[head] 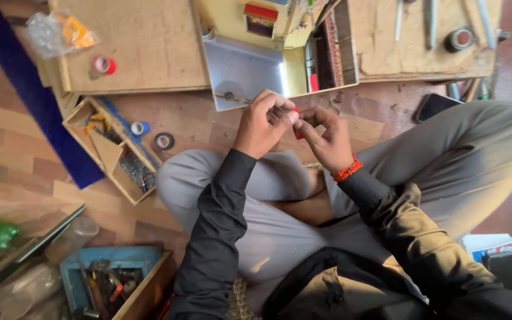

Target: The person sits on the floor and applies red tape to the edges of a mirror. They tear off pieces of tape, press them along the perimeter, and smooth them down. The mirror is then lifted and briefly inspected.

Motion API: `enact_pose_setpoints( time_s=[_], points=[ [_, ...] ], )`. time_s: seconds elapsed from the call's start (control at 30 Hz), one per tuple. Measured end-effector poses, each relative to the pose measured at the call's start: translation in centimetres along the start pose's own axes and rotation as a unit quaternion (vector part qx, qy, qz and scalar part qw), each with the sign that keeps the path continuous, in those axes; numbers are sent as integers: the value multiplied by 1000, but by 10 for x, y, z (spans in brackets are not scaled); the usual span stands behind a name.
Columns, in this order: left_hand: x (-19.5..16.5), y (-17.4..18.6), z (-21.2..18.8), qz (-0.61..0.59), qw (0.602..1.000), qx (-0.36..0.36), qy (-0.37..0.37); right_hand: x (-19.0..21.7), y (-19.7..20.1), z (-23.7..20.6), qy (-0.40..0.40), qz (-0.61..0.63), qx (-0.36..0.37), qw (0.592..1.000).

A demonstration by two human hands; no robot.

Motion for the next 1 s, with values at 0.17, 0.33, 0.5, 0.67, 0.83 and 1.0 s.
enact_pose_setpoints(
  time_s=[0.17, 0.33, 0.5, 0.67, 0.83, 1.0],
  points=[
    [6, 31, -5, 110, 992, -51, -19, -12, -36, 3, -50, 98, 49, 993],
    [5, 52, 11, 269, 952, -132, -54, -52, -63, 22, -91, 133, 43, 986],
    [13, 52, 18, 287, 947, -143, -37, -71, -66, 28, -86, 132, 26, 987],
    [13, 49, 17, 307, 939, -151, -38, -81, -68, 25, -113, 147, 25, 982],
    [20, 52, 27, 336, 928, -161, 14, -86, -68, 29, -101, 117, 17, 988],
    [10, 51, 22, 320, 942, -100, -19, -88, -68, 29, -91, 132, 13, 987]
  ],
)
Point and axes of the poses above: each hand's wrist, its own z-axis towards the middle knuckle, its own y-axis out of the back of the hand, x = y × z, the point moved 10 cm from there along z, towards the middle knuckle
